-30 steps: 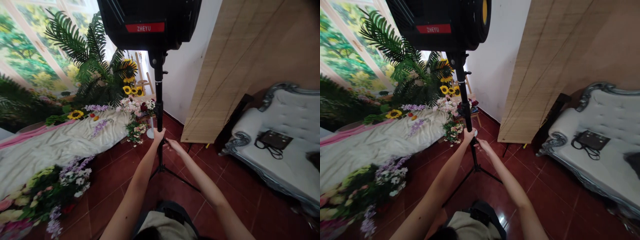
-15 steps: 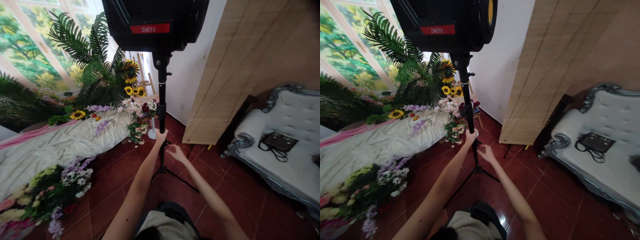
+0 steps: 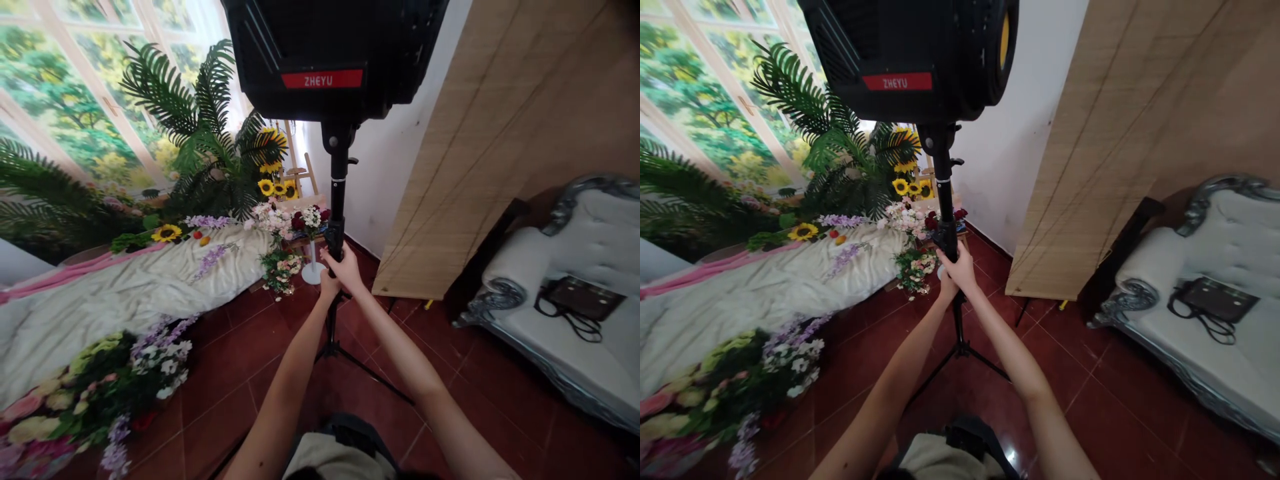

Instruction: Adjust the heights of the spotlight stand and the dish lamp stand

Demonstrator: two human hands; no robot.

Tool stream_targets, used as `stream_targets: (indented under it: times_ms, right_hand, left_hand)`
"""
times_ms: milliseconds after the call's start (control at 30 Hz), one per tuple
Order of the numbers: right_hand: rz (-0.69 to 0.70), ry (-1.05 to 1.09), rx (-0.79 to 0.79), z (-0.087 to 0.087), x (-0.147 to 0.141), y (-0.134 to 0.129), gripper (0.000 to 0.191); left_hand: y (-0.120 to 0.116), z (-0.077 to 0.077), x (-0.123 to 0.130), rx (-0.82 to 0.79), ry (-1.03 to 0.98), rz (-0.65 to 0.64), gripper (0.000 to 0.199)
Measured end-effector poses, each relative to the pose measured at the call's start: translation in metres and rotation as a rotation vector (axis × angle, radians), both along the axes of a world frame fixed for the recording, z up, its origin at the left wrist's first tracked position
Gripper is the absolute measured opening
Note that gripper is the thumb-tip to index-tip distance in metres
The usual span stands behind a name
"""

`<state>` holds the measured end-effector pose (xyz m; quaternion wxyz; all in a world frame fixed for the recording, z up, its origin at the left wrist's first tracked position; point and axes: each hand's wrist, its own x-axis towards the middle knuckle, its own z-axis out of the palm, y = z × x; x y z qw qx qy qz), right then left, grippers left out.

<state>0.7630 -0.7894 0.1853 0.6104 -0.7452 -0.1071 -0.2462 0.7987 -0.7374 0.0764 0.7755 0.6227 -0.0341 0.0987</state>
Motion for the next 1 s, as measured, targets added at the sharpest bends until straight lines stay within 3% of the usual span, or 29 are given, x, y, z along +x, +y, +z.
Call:
stream_targets:
  times_ms: [167,433,600,700,1000]
  right_hand:
    - [0.058,-0.139,-0.062,0.03,0.016,-0.008,0.054]
    - [-0.006,-0.226,-0.196,0.05,0.016,-0.008,0.048]
    - [-0.027,-0.262,-0.191,0.061,0.019,-0.008,0.049]
    - [-0.012,-0.21,-0.178,0.045,0.018,-0.008,0.049]
    - [-0.016,0.014,-0.104,-0.049,0.002,-0.002,0.04]
  left_hand:
    - [-0.002,-0.009,0.0,0.157,-0.032,-0.008,0.024]
    - [0.009,0.007,-0.015,0.213,-0.039,-0.107,0.027]
    - [0.017,-0.004,-0.031,0.254,-0.08,-0.171,0.032]
    - [0.017,-0.021,-0.035,0.215,0.002,-0.171,0.035]
    - [0.013,-0.053,-0.019,0.153,-0.102,-0.12,0.022]
